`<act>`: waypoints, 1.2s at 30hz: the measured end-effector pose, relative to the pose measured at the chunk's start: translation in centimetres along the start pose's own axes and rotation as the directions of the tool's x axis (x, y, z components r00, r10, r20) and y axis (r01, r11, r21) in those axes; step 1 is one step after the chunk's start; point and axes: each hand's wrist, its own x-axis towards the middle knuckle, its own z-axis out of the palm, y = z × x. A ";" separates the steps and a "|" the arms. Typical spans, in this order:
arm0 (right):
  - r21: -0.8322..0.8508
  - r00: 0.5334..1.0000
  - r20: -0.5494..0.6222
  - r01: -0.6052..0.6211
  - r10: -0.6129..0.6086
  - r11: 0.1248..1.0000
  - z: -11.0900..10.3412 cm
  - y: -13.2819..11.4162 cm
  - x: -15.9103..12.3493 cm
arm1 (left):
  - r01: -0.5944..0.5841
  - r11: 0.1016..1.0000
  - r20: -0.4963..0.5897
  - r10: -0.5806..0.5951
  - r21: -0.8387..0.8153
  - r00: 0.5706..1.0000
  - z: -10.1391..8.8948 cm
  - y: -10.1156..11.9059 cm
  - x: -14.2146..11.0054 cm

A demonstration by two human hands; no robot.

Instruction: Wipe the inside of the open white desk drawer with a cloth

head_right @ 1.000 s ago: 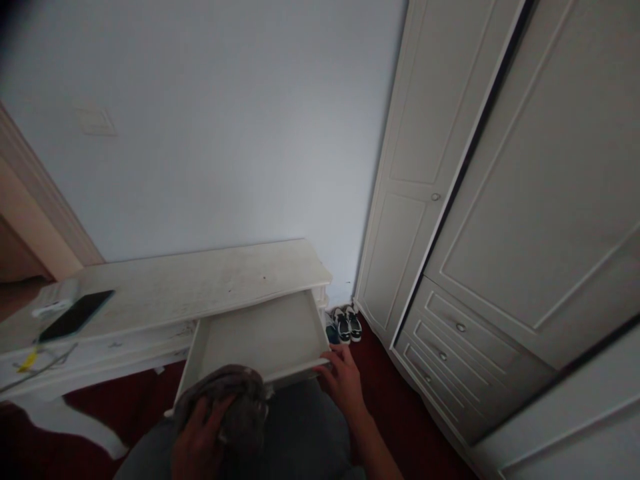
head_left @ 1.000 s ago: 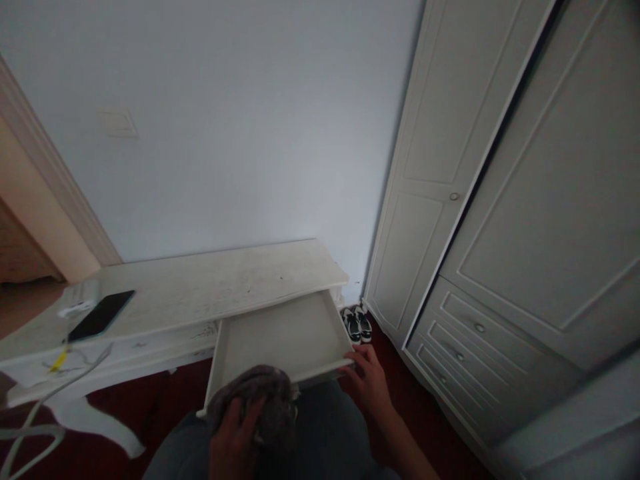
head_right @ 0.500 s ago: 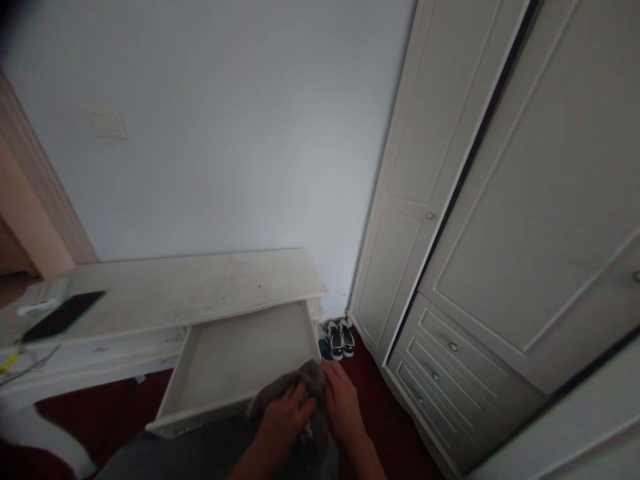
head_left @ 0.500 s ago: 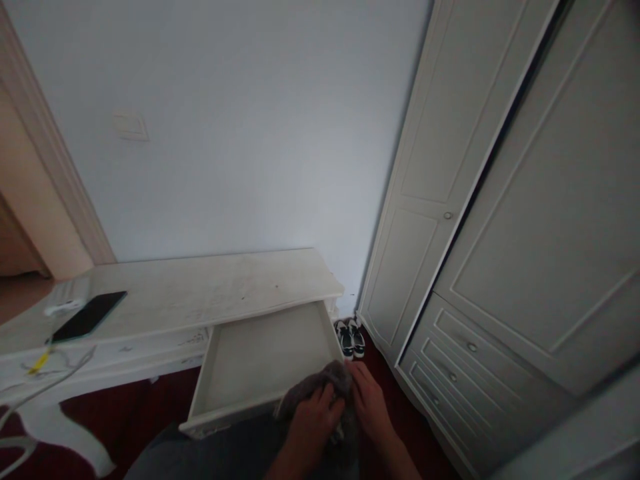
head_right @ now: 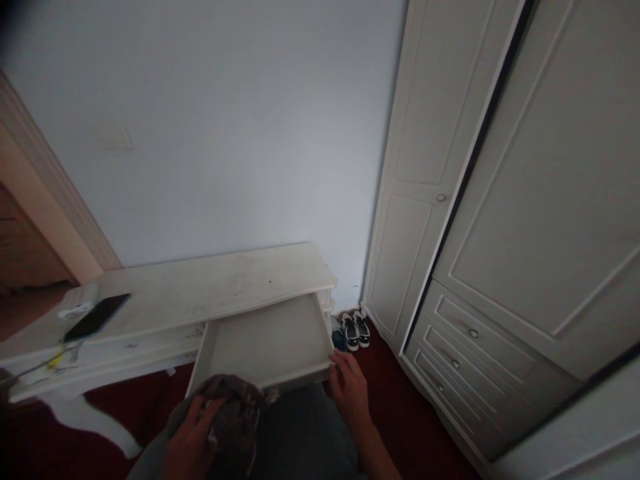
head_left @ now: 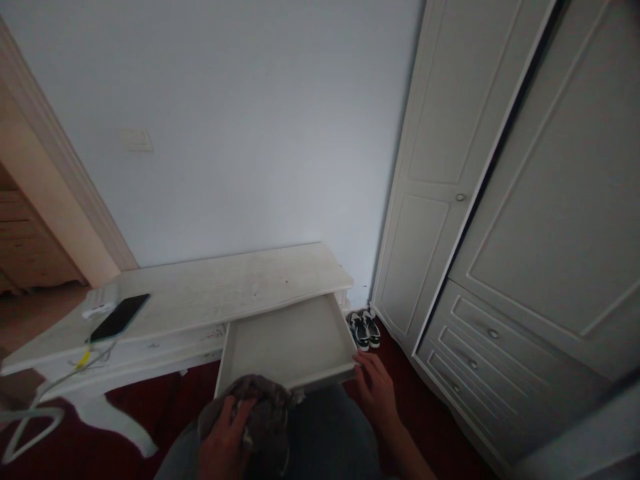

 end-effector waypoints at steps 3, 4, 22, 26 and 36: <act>0.011 1.000 0.015 -0.020 0.019 1.000 -0.2 -0.3 0.2 | -0.075 0.984 0.039 0.083 -0.160 0.996 -0.6 6.6 3.0; 0.023 0.999 0.029 -0.028 0.027 0.999 -0.4 -0.3 0.3 | -0.117 0.973 0.076 0.134 -0.197 0.988 -0.7 9.1 3.9; 0.012 0.952 0.295 0.085 -0.085 0.996 2.6 -12.0 0.1 | 0.025 0.611 0.048 0.022 -0.792 0.999 -0.3 13.0 6.0; -0.035 0.962 0.273 0.043 -0.032 0.998 2.9 -12.9 -0.4 | 0.022 0.459 0.049 0.046 -0.888 0.998 -0.4 11.8 6.9; -0.281 0.953 0.197 -0.172 0.232 0.944 -1.2 -10.4 3.8 | 0.256 0.014 0.253 0.223 -0.966 0.941 -1.9 20.0 10.2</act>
